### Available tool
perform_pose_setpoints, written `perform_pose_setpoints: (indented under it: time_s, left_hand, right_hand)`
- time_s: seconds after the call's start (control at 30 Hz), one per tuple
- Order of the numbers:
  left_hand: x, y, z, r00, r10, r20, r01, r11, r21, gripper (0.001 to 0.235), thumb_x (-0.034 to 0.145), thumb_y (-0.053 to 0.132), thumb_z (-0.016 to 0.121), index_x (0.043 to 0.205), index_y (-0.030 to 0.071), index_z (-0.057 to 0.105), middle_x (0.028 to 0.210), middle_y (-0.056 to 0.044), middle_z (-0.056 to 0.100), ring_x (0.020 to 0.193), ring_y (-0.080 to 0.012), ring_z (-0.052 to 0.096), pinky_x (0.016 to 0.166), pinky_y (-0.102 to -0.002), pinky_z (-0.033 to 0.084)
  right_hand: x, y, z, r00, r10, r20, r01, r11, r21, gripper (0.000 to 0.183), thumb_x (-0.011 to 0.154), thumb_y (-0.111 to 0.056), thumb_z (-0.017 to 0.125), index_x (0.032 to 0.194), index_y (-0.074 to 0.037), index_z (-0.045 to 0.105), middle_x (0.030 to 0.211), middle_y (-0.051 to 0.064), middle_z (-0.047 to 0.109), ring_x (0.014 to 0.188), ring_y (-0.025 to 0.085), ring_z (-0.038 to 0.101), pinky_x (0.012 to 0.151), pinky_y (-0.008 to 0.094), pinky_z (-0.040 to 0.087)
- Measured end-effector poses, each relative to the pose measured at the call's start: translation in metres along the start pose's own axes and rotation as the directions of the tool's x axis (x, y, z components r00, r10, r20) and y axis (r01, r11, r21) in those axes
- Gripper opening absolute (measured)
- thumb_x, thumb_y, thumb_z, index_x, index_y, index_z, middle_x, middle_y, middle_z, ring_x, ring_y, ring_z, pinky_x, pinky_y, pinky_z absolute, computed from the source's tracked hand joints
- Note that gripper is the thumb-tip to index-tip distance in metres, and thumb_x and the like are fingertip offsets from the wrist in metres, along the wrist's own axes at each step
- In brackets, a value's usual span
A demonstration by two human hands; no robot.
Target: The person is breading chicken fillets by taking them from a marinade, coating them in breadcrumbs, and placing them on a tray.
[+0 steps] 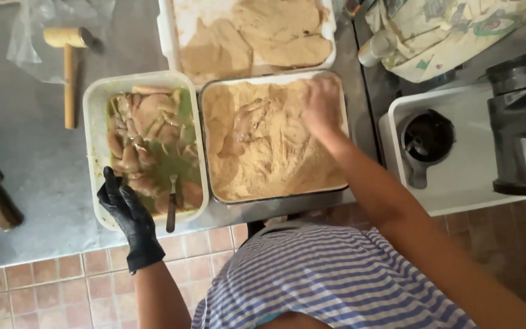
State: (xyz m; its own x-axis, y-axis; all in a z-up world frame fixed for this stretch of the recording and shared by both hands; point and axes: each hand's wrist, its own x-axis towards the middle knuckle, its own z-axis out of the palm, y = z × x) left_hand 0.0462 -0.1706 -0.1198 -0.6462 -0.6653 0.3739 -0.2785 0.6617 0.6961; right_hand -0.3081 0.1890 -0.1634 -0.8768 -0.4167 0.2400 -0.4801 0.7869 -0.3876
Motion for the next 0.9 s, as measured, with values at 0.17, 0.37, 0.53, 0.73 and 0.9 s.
perform_pose_setpoints:
  time_s: [0.17,0.37,0.53,0.73,0.9]
  left_hand:
    - [0.003,0.032,-0.001,1.000,0.010,-0.007,-0.011,0.995,-0.103,0.047,0.114,0.032,0.042,0.152,0.007,0.053,0.117,-0.016,0.048,0.113,-0.0349,0.050,0.107,-0.045,0.039]
    - [0.001,0.037,-0.004,0.998,-0.014,-0.063,0.004,0.989,-0.145,0.037,0.113,0.021,0.047,0.144,0.004,0.060,0.111,-0.015,0.054,0.104,-0.0302,0.051,0.102,-0.039,0.040]
    - [0.003,0.038,-0.007,0.996,0.034,-0.080,-0.045,0.990,-0.135,0.035,0.115,0.020,0.047,0.138,-0.003,0.062,0.107,-0.021,0.054,0.101,-0.0378,0.053,0.100,-0.044,0.041]
    - [0.006,0.049,-0.012,0.997,0.057,-0.060,-0.058,0.998,-0.024,0.028,0.116,0.021,0.047,0.127,0.002,0.066,0.103,-0.019,0.057,0.099,-0.0425,0.055,0.098,-0.048,0.042]
    - [0.007,0.044,-0.011,0.994,0.083,-0.073,-0.083,0.997,0.001,0.026,0.117,0.021,0.049,0.109,0.003,0.066,0.099,-0.021,0.057,0.096,-0.0443,0.056,0.094,-0.051,0.045]
  right_hand:
    - [0.004,0.051,0.017,0.807,0.172,0.565,-0.316,0.934,0.166,0.072,0.074,-0.064,0.086,0.128,-0.019,0.072,0.123,0.009,0.072,0.118,0.031,0.067,0.099,0.040,0.054]
    - [-0.007,0.012,-0.062,0.784,0.088,0.614,-0.340,0.889,0.306,0.061,0.085,-0.050,0.085,0.128,-0.009,0.072,0.128,0.022,0.068,0.122,0.043,0.063,0.101,0.049,0.051]
    - [0.002,-0.054,-0.150,0.941,-0.013,0.337,-0.104,0.939,0.329,0.043,0.090,-0.043,0.084,0.115,-0.009,0.075,0.107,0.015,0.074,0.104,0.037,0.070,0.086,0.044,0.054]
    - [-0.053,-0.096,-0.119,0.953,-0.166,0.253,0.079,0.943,0.322,0.023,0.097,-0.029,0.075,0.110,-0.011,0.077,0.098,0.011,0.077,0.094,0.031,0.074,0.084,0.040,0.058]
    - [-0.097,-0.098,-0.098,0.838,-0.137,0.528,0.136,0.990,0.041,0.130,0.064,-0.054,0.091,0.162,0.000,0.025,0.161,0.034,0.031,0.151,0.053,0.024,0.123,0.064,0.015]
